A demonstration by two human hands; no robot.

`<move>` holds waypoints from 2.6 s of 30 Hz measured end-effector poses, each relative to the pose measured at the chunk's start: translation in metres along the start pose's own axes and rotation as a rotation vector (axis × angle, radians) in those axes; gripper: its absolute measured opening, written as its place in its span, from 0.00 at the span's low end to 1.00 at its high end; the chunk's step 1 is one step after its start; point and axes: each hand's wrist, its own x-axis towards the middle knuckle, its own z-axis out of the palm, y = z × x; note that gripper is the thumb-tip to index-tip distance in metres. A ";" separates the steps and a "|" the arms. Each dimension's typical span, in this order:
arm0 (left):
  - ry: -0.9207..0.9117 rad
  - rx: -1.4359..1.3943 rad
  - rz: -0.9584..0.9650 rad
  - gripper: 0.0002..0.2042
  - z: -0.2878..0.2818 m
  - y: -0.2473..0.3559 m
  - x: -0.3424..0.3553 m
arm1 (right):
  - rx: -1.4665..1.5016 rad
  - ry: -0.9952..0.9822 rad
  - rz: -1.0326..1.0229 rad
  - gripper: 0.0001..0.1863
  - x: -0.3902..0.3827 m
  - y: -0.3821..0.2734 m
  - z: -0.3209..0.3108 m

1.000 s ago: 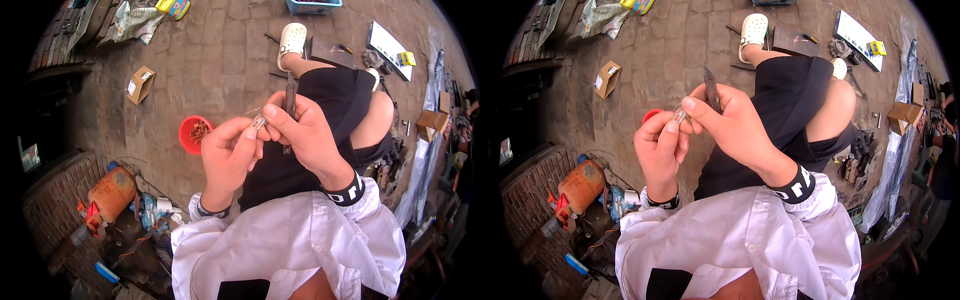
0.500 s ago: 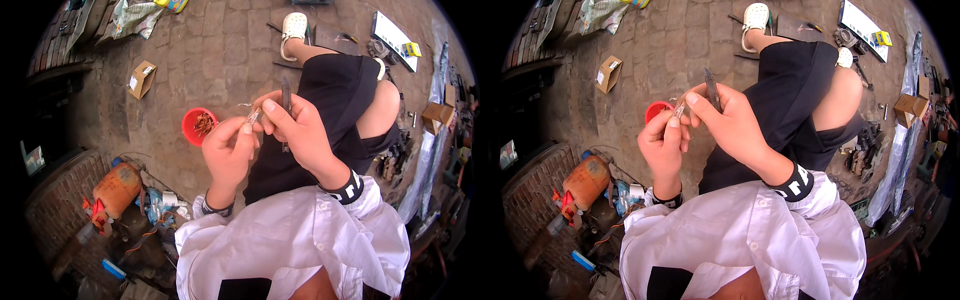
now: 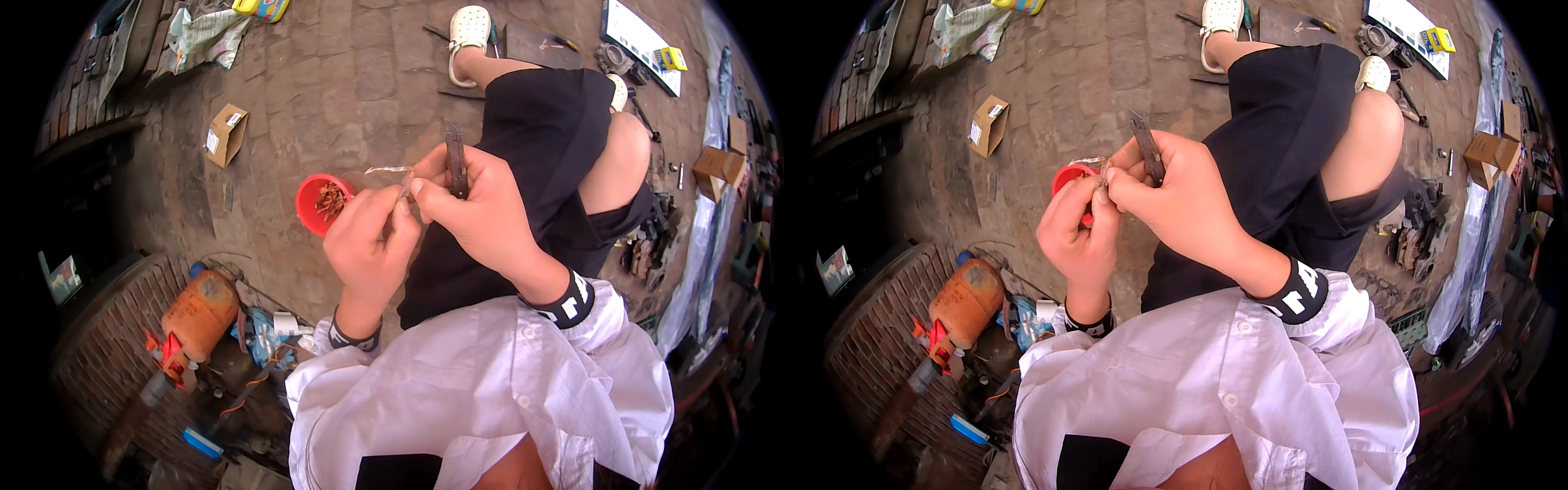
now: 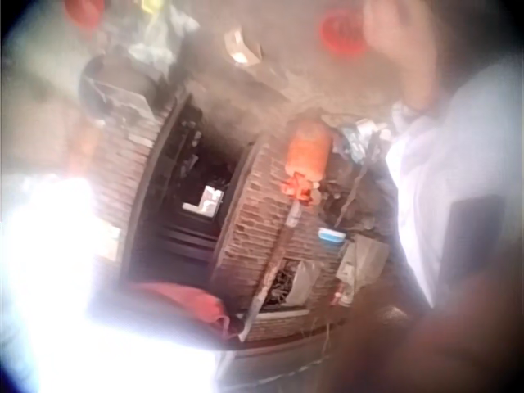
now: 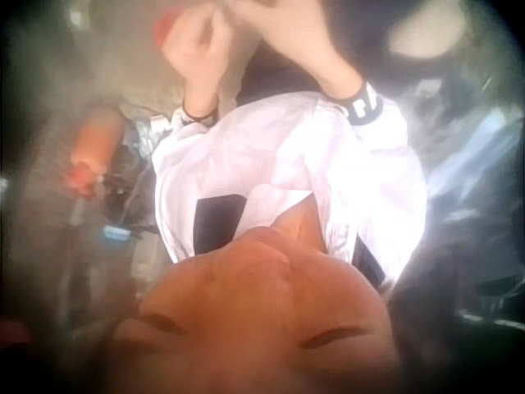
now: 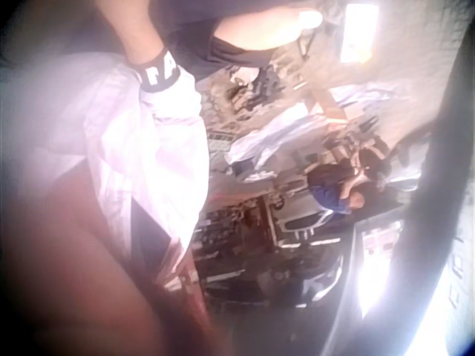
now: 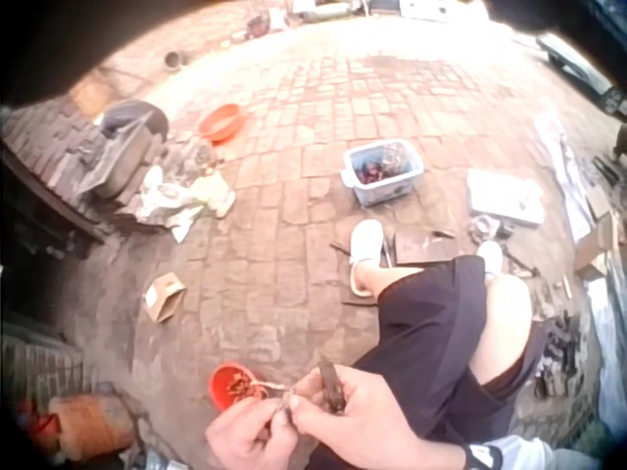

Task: The person sits on the floor and uses a hammer and a small metal tool to work on tiny metallic pieces. They repeatedly tap and adjust the pieces, occasionally picking up new items from a nearby container.

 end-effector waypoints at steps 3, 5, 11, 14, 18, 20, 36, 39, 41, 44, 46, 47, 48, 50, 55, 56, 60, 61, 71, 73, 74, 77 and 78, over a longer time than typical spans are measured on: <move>-0.036 0.054 -0.012 0.06 0.000 -0.001 -0.001 | -0.258 0.028 -0.072 0.03 0.003 0.002 0.000; -0.055 0.087 -0.027 0.06 0.000 -0.002 -0.001 | -0.229 0.035 -0.090 0.04 0.006 0.006 0.003; -0.047 -0.049 -0.237 0.04 -0.001 -0.014 -0.001 | -0.071 0.012 -0.070 0.05 0.013 0.015 0.001; -0.018 -0.205 -0.392 0.04 0.002 -0.019 -0.004 | -0.043 0.022 -0.042 0.06 0.012 0.012 0.004; -0.029 -0.166 -0.371 0.04 0.003 -0.020 -0.004 | -0.146 0.027 -0.060 0.08 0.015 0.013 0.000; -0.034 -0.165 -0.372 0.04 0.003 -0.021 -0.004 | -0.151 0.018 -0.065 0.08 0.016 0.015 -0.001; -0.122 -0.572 -0.575 0.07 0.001 -0.015 0.001 | -0.068 -0.034 -0.010 0.04 0.016 0.013 -0.007; -0.160 -0.669 -0.611 0.09 -0.003 -0.018 0.004 | 0.022 -0.040 -0.013 0.06 0.016 0.012 -0.005; -0.173 -0.707 -0.620 0.09 -0.004 -0.018 0.004 | 0.019 -0.062 -0.015 0.07 0.017 0.013 -0.006; -0.175 -0.718 -0.601 0.08 -0.004 -0.018 0.003 | -0.031 -0.077 -0.020 0.08 0.015 0.012 -0.007; -0.183 -0.692 -0.587 0.08 -0.004 -0.018 0.003 | -0.099 -0.068 -0.040 0.08 0.013 0.011 -0.007; -0.163 -0.686 -0.571 0.08 -0.005 -0.019 0.003 | -0.136 -0.065 -0.058 0.09 0.012 0.013 -0.006; -0.142 -0.680 -0.556 0.08 -0.006 -0.019 0.003 | -0.173 -0.062 -0.076 0.09 0.011 0.016 -0.005; -0.110 -0.676 -0.534 0.08 -0.007 -0.019 0.004 | -0.269 -0.020 -0.150 0.10 0.005 0.018 -0.005; -0.024 -0.663 -0.530 0.08 -0.004 -0.017 0.004 | -0.542 -0.001 -0.327 0.09 -0.008 0.023 -0.003; -0.014 -0.656 -0.534 0.09 -0.003 -0.015 0.004 | -0.568 0.008 -0.340 0.09 -0.009 0.023 -0.001; 0.018 -0.633 -0.535 0.09 -0.001 -0.012 0.004 | -0.609 0.038 -0.373 0.08 -0.007 0.026 0.002; 0.024 -0.629 -0.532 0.09 -0.001 -0.012 0.005 | -0.607 0.044 -0.367 0.09 -0.007 0.026 0.003; 0.092 -0.569 -0.494 0.08 0.005 -0.016 -0.001 | -0.331 -0.017 -0.073 0.11 -0.007 0.022 0.006; 0.124 -0.583 -0.482 0.07 0.009 -0.020 -0.004 | -0.281 -0.010 -0.069 0.11 -0.006 0.024 0.007; 0.133 -0.579 -0.466 0.07 0.011 -0.023 -0.005 | -0.247 0.004 -0.082 0.11 -0.006 0.027 0.008; 0.168 -0.568 -0.438 0.07 0.016 -0.030 -0.009 | -0.157 0.047 -0.069 0.10 -0.007 0.034 0.013; 0.186 -0.565 -0.441 0.07 0.018 -0.031 -0.010 | -0.129 0.062 -0.056 0.10 -0.007 0.036 0.016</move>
